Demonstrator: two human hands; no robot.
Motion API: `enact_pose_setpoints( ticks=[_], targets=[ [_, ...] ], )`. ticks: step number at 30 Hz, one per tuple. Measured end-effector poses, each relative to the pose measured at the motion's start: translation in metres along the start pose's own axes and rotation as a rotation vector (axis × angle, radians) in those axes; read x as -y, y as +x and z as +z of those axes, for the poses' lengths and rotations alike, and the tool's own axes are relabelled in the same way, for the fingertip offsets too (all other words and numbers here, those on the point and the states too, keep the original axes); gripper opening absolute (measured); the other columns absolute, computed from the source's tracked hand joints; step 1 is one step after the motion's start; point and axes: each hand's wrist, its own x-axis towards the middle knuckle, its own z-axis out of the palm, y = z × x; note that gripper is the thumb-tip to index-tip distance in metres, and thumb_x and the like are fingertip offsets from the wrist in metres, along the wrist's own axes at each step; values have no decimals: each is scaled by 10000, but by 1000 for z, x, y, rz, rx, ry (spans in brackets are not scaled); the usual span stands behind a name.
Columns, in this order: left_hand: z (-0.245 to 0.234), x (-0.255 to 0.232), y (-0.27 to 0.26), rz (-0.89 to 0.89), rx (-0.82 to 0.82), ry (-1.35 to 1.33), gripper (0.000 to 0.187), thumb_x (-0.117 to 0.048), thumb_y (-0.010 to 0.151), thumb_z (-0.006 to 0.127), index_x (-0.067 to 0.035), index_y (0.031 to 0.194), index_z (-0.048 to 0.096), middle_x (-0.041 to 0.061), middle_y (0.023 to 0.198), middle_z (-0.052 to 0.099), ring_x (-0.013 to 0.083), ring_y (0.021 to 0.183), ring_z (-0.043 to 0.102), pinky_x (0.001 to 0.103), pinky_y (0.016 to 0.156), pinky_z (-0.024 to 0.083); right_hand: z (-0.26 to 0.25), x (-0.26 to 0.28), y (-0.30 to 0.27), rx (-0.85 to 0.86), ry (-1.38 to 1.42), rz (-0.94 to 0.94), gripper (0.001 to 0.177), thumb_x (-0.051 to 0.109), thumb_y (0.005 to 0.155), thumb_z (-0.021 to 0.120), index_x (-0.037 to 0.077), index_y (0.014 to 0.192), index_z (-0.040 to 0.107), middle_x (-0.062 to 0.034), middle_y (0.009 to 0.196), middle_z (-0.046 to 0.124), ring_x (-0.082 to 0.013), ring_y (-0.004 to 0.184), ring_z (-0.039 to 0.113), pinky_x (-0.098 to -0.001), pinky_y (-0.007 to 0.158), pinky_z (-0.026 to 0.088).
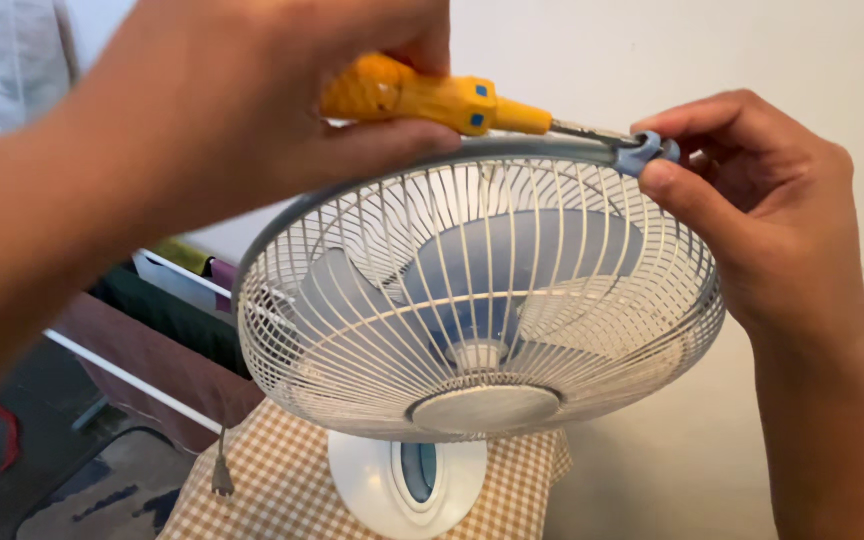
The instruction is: The person uses a screwdriver to loosen a screw on the front grille of a table fan, then removes the grille and places it on the floor. They proceed to unscrew the central cap and remove the fan blades from the motor shaft.
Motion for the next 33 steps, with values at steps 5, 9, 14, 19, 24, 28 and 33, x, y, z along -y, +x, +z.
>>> enact_pose_setpoints(
  ticks=[5, 9, 14, 19, 24, 28, 33],
  targets=[
    [-5, -6, -1, 20, -62, 38, 309, -319, 919, 819, -64, 1003, 665, 55, 839, 688, 230, 726, 673, 377, 586, 506, 0, -5, 0, -17, -82, 7, 250, 14, 944, 721, -34, 1182, 665, -80, 1006, 700, -99, 898, 655, -226, 792, 563],
    [-1, -10, 1, -2, -34, 16, 307, -353, 951, 785, -92, 1031, 644, 17, 826, 657, 213, 742, 658, 372, 581, 491, 4, -1, 2, -56, -124, 76, 252, 22, 895, 725, -33, 1138, 686, -94, 941, 715, -115, 843, 668, -239, 738, 574],
    [0, -9, -2, 18, -45, -118, 349, -337, 877, 758, -67, 1051, 620, 78, 980, 623, 206, 704, 651, 356, 591, 526, 5, -2, 1, -71, -138, 77, 250, 48, 888, 731, -18, 1128, 708, -71, 923, 710, -108, 860, 643, -234, 737, 536],
    [3, -6, -3, -39, 5, 13, 320, -377, 930, 769, -96, 961, 619, 29, 857, 623, 201, 654, 658, 373, 514, 496, 5, -2, 2, -74, -157, 65, 238, 67, 891, 743, -7, 1117, 723, -56, 907, 702, -100, 849, 612, -234, 731, 518],
    [10, -6, -1, -163, 40, -71, 356, -396, 957, 724, -103, 1125, 612, -14, 841, 687, 186, 679, 696, 364, 544, 515, 4, 0, 2, -63, -100, 65, 237, 62, 898, 731, -2, 1126, 712, -34, 923, 696, -83, 863, 609, -224, 741, 516],
    [7, -5, 5, -40, 16, -143, 507, -453, 842, 793, -52, 1056, 568, 59, 993, 687, 230, 676, 685, 347, 555, 542, 4, 1, 3, -54, -88, 60, 231, 58, 900, 732, -2, 1123, 714, -26, 919, 696, -73, 849, 597, -213, 726, 498],
    [-1, -2, 7, -5, 4, -119, 316, -310, 906, 771, -71, 1017, 597, 65, 962, 672, 179, 692, 691, 290, 593, 566, 2, 2, 4, -42, -94, 32, 222, 61, 899, 735, 8, 1114, 718, -14, 912, 690, -63, 826, 580, -202, 704, 487]
  ],
)
